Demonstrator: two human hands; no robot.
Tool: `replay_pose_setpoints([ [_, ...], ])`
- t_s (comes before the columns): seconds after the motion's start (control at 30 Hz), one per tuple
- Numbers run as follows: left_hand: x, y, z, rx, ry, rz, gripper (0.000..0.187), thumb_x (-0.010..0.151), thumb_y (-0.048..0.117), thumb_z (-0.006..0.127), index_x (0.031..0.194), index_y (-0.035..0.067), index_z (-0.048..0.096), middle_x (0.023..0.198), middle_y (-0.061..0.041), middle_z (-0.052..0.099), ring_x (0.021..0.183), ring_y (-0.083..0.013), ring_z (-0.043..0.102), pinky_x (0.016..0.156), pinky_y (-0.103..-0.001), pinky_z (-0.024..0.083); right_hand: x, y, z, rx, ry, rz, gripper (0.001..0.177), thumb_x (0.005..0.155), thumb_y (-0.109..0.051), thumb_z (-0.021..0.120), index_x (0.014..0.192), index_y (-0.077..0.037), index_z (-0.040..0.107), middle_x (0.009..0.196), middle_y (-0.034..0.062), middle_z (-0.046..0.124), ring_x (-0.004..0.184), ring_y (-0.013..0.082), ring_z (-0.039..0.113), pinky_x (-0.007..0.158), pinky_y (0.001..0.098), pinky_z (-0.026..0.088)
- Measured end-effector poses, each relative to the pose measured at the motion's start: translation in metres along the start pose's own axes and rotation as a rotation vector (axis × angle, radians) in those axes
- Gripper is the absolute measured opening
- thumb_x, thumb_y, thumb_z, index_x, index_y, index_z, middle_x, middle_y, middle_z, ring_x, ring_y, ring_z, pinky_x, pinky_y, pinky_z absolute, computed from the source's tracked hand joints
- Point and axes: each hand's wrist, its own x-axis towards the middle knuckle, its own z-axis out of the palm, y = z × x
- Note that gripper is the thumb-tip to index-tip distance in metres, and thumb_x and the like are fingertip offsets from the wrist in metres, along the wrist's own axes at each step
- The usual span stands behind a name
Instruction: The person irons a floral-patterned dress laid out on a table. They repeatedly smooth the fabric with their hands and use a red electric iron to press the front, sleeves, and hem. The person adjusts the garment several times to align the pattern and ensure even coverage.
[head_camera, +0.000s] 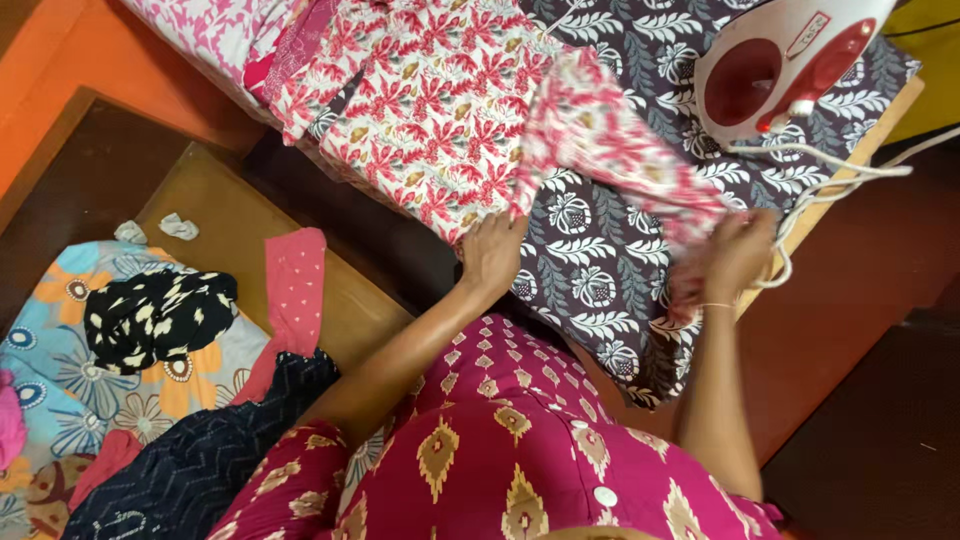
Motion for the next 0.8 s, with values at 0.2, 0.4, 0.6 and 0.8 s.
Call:
replay_pose_setpoints([
  [0.2, -0.019, 0.0, -0.008, 0.012, -0.051, 0.186, 0.029, 0.073, -0.003, 0.062, 0.102, 0.0, 0.066, 0.092, -0.016, 0.069, 0.091, -0.0337, 0.066, 0.077, -0.048, 0.053, 0.058, 0.083, -0.061, 0.135, 0.007, -0.086, 0.01, 0.09, -0.001, 0.073, 0.09, 0.002, 0.063, 0.091, 0.0131, 0.071, 0.081, 0.0259, 0.07, 0.073, 0.0441, 0.057],
  [0.4, -0.033, -0.006, 0.018, -0.031, -0.215, 0.316, 0.025, 0.075, 0.002, 0.065, 0.1, 0.0, 0.063, 0.093, -0.016, 0.067, 0.089, -0.0339, 0.066, 0.073, -0.046, 0.054, 0.063, 0.087, -0.069, -0.364, -0.016, -0.014, 0.021, 0.083, -0.01, 0.086, 0.099, -0.005, 0.072, 0.098, 0.019, 0.07, 0.086, 0.0351, 0.07, 0.076, 0.0482, 0.052],
  [0.6, -0.01, -0.022, 0.005, -0.367, -0.246, 0.375, 0.02, 0.092, 0.023, 0.066, 0.093, 0.004, 0.059, 0.083, -0.011, 0.063, 0.081, -0.0314, 0.065, 0.066, -0.047, 0.053, 0.041, 0.024, -0.004, 0.286, 0.019, -0.011, 0.042, 0.097, -0.01, 0.091, 0.127, -0.001, 0.063, 0.126, 0.0121, 0.061, 0.114, 0.0232, 0.06, 0.103, 0.0351, 0.051],
  [0.8, 0.036, -0.077, 0.001, -0.514, -0.379, 0.115, 0.019, 0.105, 0.02, 0.055, 0.089, 0.009, 0.058, 0.074, -0.008, 0.059, 0.065, -0.0232, 0.06, 0.06, -0.04, 0.054, 0.086, -0.003, 0.099, 0.98, 0.075, 0.01, 0.056, 0.101, 0.006, 0.08, 0.143, -0.003, 0.044, 0.134, 0.0108, 0.049, 0.114, 0.0178, 0.05, 0.098, 0.0321, 0.054],
])
